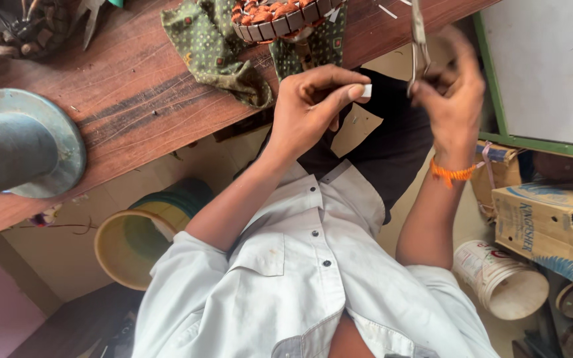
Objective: The person inserts small white insulating strips into the slots of a copper-wound rotor using a green screwdriver and their fingers. They repeatedly cut strips with scissors, fold them, and press them into place between the windings.
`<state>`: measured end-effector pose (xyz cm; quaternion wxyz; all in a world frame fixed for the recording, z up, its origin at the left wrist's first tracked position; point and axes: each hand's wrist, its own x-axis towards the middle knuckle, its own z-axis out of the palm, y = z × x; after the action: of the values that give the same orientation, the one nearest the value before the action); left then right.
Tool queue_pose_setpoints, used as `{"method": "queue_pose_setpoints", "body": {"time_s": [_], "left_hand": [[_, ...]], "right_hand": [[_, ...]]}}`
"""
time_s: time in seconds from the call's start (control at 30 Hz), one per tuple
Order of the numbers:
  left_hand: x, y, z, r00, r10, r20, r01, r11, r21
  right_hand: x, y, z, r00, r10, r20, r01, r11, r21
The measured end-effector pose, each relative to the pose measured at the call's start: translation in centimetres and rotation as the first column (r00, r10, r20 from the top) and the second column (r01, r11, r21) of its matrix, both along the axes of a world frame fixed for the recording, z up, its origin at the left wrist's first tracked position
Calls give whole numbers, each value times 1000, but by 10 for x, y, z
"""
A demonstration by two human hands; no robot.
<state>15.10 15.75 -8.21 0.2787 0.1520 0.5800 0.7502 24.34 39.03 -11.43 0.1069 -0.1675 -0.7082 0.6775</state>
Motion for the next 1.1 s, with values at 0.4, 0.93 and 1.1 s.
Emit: {"method": "queue_pose_setpoints", "body": {"time_s": [0.4, 0.93, 1.1], "left_hand": [[-7, 23, -3, 946, 24, -323, -59, 993, -99], [-13, 16, 3, 963, 35, -265, -54, 997, -63], [-13, -3, 13, 986, -56, -159, 49, 998, -46]], "right_hand": [[62, -57, -11, 827, 507, 242, -379, 821, -426], [77, -60, -20, 877, 383, 290, -289, 903, -319], [67, -39, 6, 904, 270, 332, -253, 963, -94]]}}
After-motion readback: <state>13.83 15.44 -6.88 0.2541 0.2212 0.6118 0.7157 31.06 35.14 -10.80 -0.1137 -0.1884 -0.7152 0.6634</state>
